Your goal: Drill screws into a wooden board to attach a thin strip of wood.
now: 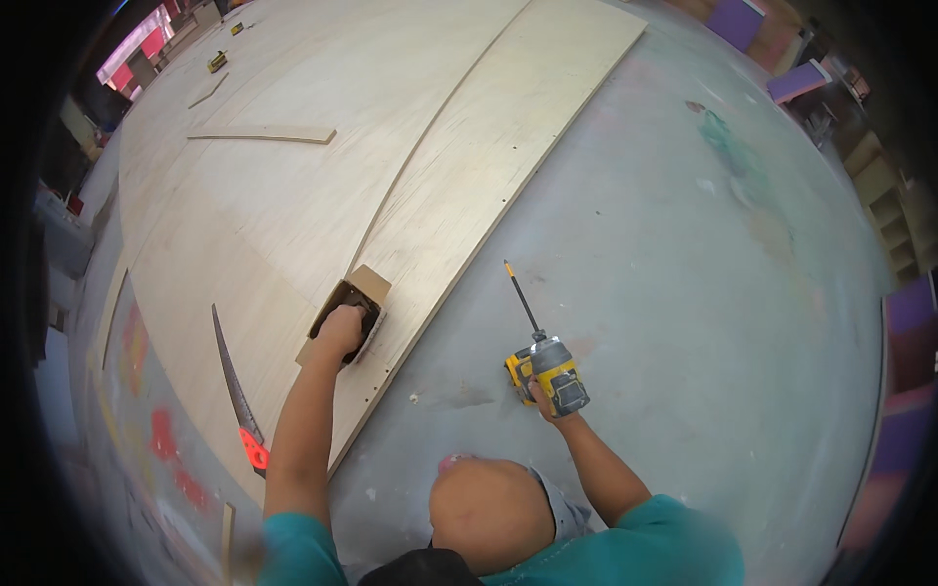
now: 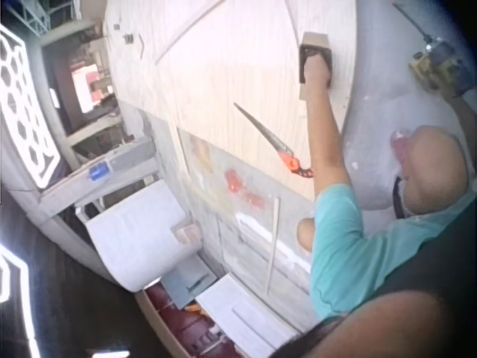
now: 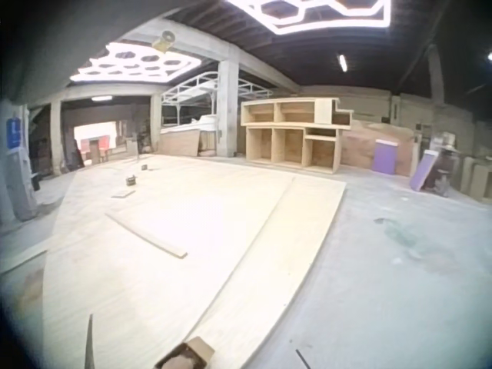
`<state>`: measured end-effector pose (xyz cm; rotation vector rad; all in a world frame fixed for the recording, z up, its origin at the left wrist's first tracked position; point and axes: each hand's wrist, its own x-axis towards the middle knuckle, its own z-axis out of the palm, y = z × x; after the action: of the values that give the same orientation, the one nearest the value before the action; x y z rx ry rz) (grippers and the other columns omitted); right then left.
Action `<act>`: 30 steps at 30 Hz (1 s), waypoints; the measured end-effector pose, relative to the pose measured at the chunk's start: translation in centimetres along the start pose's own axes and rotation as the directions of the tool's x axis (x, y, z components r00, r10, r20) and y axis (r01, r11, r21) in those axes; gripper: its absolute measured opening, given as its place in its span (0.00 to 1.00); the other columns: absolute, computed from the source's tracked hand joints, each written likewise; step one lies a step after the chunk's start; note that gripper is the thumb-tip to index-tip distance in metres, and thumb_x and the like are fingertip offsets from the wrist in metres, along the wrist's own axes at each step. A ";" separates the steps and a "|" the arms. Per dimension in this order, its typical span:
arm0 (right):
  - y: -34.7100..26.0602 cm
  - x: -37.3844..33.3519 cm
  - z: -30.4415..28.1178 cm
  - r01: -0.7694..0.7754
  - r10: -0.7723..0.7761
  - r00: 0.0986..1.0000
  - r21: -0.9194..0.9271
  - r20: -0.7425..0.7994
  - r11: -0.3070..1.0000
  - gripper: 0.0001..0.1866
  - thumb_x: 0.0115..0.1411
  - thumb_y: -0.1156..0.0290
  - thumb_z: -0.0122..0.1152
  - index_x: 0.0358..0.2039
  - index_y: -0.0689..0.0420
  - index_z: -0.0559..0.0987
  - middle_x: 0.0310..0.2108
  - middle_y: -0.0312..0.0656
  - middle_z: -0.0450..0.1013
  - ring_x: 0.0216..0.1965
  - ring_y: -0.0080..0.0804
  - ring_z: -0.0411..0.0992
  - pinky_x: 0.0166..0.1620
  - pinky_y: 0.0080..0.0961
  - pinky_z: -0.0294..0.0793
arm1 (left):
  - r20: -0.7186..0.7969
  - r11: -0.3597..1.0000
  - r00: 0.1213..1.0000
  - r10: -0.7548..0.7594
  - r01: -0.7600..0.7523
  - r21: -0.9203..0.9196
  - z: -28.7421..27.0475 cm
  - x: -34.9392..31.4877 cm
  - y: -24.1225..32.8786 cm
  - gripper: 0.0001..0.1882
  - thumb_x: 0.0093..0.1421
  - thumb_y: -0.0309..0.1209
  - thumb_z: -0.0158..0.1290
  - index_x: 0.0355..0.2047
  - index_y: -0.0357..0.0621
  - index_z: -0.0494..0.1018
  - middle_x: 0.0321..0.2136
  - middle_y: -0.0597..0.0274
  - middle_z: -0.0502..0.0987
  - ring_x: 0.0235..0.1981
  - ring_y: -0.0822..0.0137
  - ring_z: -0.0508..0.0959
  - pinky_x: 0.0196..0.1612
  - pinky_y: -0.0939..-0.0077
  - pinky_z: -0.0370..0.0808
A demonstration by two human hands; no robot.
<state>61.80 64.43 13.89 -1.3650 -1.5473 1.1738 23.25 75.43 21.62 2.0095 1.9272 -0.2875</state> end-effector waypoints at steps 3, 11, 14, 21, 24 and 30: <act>-0.5 0.7 1.3 -0.033 0.031 0.995 0.022 0.099 0.999 0.07 0.51 0.77 0.52 0.32 0.54 0.68 0.29 0.34 0.64 0.33 0.24 0.63 0.40 0.22 0.64 | 0.005 0.997 1.000 -0.027 0.027 0.070 0.9 -2.4 -2.6 0.09 0.52 0.24 0.45 0.31 0.41 0.75 0.33 0.44 0.75 0.34 0.51 0.77 0.37 0.63 0.75; 0.6 -3.2 2.3 0.079 -0.084 0.993 -0.068 -0.085 0.995 0.08 0.50 0.73 0.50 0.33 0.58 0.69 0.27 0.34 0.63 0.31 0.27 0.62 0.42 0.24 0.62 | -0.070 0.992 0.996 0.064 -0.071 -0.106 1.7 -3.1 -2.4 0.09 0.54 0.23 0.43 0.32 0.38 0.73 0.35 0.43 0.74 0.37 0.50 0.77 0.39 0.60 0.75; -1.7 -5.3 1.8 0.135 -0.150 0.972 -0.096 -0.181 0.986 0.16 0.49 0.76 0.50 0.41 0.60 0.67 0.28 0.34 0.64 0.34 0.25 0.64 0.48 0.23 0.61 | -0.087 0.964 0.996 0.012 -0.034 -0.263 1.2 -3.6 -1.3 0.09 0.50 0.21 0.46 0.32 0.37 0.71 0.32 0.43 0.75 0.36 0.48 0.76 0.40 0.60 0.73; -2.4 -8.0 2.5 0.055 -0.040 0.966 0.053 -0.254 0.997 0.16 0.49 0.76 0.50 0.41 0.60 0.67 0.29 0.35 0.65 0.38 0.27 0.63 0.49 0.27 0.60 | -0.052 0.536 0.990 0.134 -0.116 -0.836 -4.0 -10.1 -4.9 0.12 0.50 0.22 0.52 0.37 0.36 0.74 0.26 0.58 0.76 0.24 0.72 0.75 0.28 0.78 0.73; 0.4 -5.8 2.4 0.051 -0.066 0.989 -0.108 -0.136 0.993 0.09 0.50 0.73 0.52 0.34 0.58 0.70 0.30 0.36 0.65 0.37 0.28 0.64 0.47 0.27 0.62 | 0.059 0.458 0.998 0.037 0.035 -0.888 -3.7 -16.7 -8.6 0.08 0.52 0.18 0.49 0.33 0.33 0.75 0.20 0.62 0.74 0.22 0.75 0.73 0.27 0.80 0.72; 1.3 -3.5 -1.4 0.053 -0.069 0.982 -0.093 -0.176 0.994 0.07 0.52 0.71 0.53 0.31 0.57 0.71 0.30 0.36 0.67 0.34 0.28 0.66 0.40 0.24 0.66 | -0.287 0.563 0.945 -0.158 -0.153 -0.812 -3.3 -13.3 -2.1 0.07 0.51 0.21 0.52 0.32 0.36 0.76 0.23 0.60 0.75 0.25 0.75 0.74 0.29 0.82 0.72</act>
<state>64.07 61.20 13.17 -1.4288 -1.5156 0.9290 20.11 64.39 29.47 1.4145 1.7117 0.8913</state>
